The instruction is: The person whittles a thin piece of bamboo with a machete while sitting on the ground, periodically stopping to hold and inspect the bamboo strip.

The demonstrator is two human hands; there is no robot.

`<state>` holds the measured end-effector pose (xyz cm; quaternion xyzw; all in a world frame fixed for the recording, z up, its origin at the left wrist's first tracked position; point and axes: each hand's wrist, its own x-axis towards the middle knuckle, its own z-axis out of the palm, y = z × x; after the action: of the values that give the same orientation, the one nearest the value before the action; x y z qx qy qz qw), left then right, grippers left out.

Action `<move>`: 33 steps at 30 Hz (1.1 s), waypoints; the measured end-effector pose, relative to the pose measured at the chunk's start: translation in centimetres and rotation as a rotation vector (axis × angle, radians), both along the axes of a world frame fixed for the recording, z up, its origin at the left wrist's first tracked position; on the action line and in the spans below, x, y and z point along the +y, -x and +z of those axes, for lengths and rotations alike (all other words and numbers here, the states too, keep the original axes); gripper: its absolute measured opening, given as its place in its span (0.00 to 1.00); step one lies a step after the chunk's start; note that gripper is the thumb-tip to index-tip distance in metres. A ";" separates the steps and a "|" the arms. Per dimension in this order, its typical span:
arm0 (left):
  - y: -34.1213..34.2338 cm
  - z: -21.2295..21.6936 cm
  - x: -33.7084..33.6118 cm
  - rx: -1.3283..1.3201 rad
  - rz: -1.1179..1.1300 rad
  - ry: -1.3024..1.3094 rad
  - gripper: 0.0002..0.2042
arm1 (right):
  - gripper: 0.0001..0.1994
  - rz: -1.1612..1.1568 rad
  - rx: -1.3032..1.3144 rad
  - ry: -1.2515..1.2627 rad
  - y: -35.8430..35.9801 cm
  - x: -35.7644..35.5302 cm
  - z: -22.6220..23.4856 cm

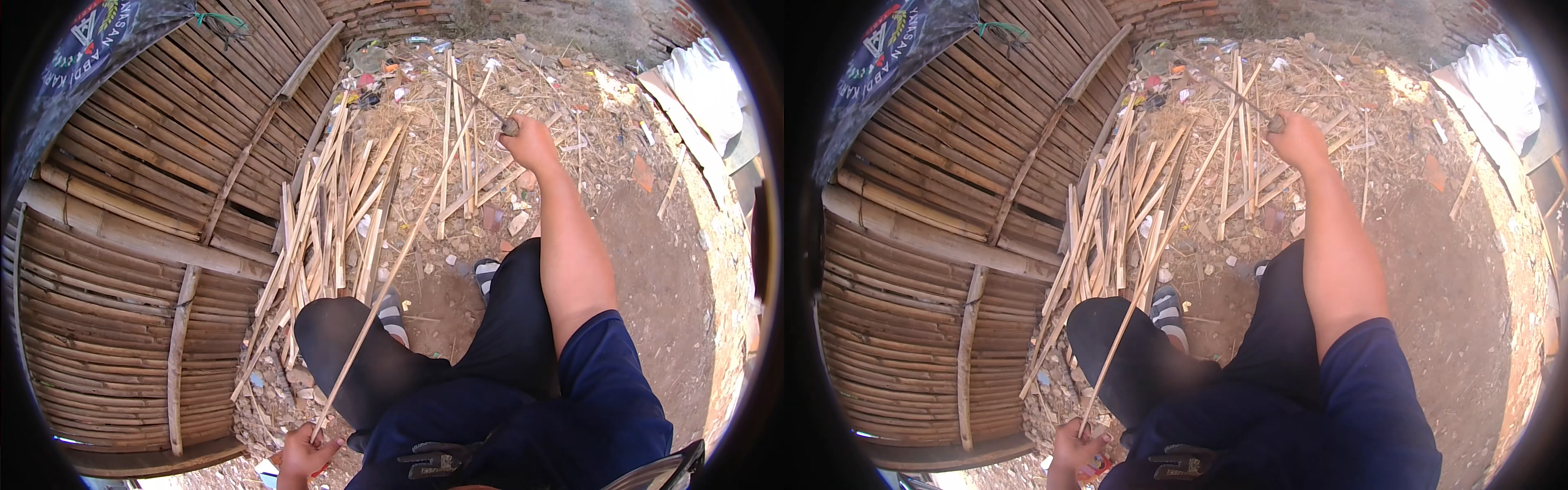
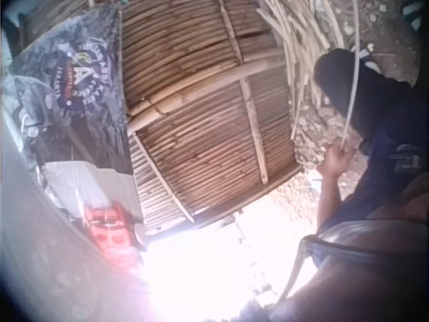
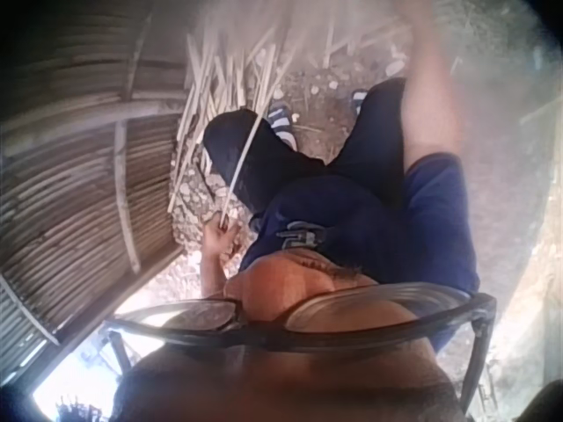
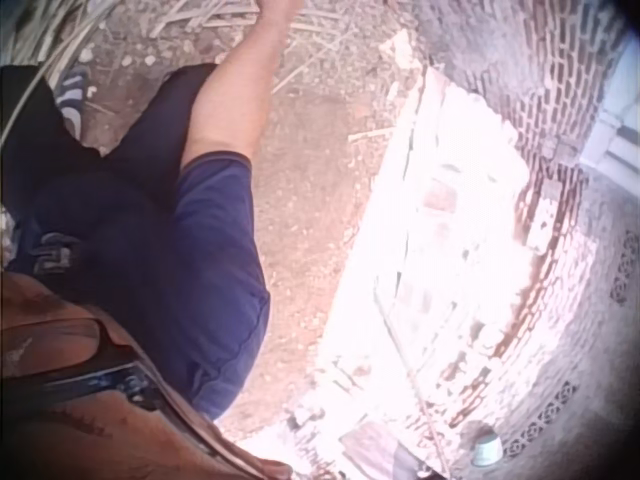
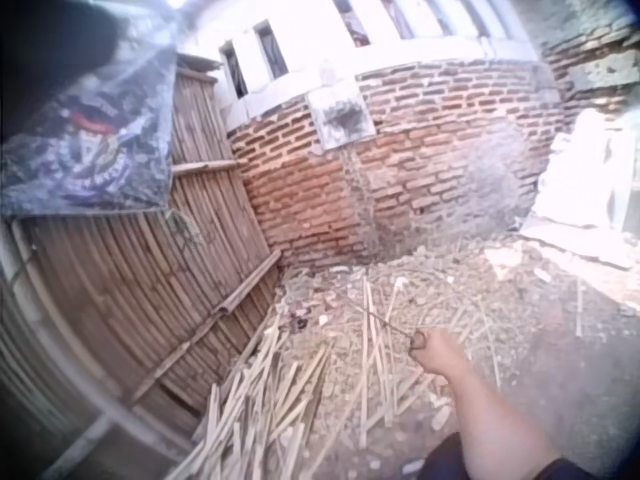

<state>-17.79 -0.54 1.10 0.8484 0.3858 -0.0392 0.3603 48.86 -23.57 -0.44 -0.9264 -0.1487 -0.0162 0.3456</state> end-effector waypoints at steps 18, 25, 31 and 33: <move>-7.7 -0.5 -2.0 -0.211 0.054 0.162 0.22 | 0.24 0.432 0.178 -0.091 5.3 2.2 3.6; -13.3 -1.3 -2.0 -0.418 0.121 0.306 0.18 | 0.24 0.893 0.036 -0.029 9.8 5.3 3.5; -13.4 -1.3 -1.2 -0.384 0.081 0.304 0.18 | 0.27 0.621 -0.022 -0.228 7.2 4.4 2.3; -13.2 -1.3 -1.3 -0.348 0.058 0.280 0.18 | 0.28 0.528 0.149 -0.260 6.5 4.0 3.6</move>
<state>-4.62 -1.86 -0.15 0.7726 0.3328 0.0649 0.5368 42.39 -19.57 3.13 -0.8023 -0.3553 0.1234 0.4635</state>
